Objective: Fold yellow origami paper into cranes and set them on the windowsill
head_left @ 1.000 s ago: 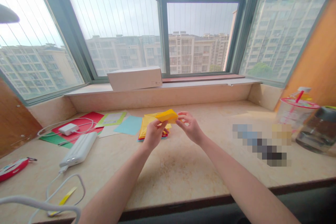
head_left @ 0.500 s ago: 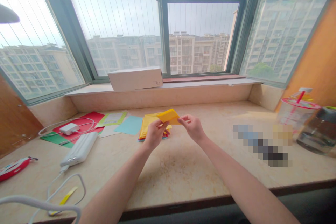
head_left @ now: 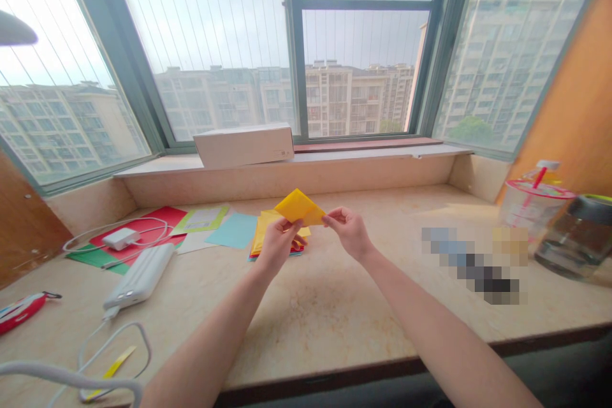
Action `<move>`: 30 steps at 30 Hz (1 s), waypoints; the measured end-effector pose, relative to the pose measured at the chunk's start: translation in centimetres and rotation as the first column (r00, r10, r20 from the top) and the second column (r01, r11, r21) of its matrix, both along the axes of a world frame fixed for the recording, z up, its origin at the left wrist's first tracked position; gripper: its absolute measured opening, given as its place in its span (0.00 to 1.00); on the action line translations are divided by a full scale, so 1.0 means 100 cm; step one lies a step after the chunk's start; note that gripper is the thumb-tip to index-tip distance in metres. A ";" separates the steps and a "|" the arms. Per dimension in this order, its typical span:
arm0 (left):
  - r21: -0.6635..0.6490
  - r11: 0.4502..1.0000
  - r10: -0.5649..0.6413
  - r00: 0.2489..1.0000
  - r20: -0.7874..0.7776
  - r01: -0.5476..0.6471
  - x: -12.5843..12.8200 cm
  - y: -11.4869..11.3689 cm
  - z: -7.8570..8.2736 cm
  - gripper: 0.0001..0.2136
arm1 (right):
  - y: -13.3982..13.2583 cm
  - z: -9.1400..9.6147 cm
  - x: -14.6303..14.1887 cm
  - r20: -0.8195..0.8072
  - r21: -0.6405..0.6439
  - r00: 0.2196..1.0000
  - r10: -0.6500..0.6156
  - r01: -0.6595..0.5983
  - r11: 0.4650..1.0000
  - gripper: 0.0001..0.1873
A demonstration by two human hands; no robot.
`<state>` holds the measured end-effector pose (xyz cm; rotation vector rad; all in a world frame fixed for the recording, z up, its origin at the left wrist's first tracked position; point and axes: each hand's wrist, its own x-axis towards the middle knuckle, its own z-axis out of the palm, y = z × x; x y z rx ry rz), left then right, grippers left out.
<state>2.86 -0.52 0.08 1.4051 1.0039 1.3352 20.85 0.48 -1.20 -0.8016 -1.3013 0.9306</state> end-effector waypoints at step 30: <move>0.060 0.994 -0.076 0.976 -0.205 0.090 0.003 -0.007 0.001 0.16 | -0.001 -0.005 0.001 0.102 0.006 0.993 0.057 -0.058 0.998 0.26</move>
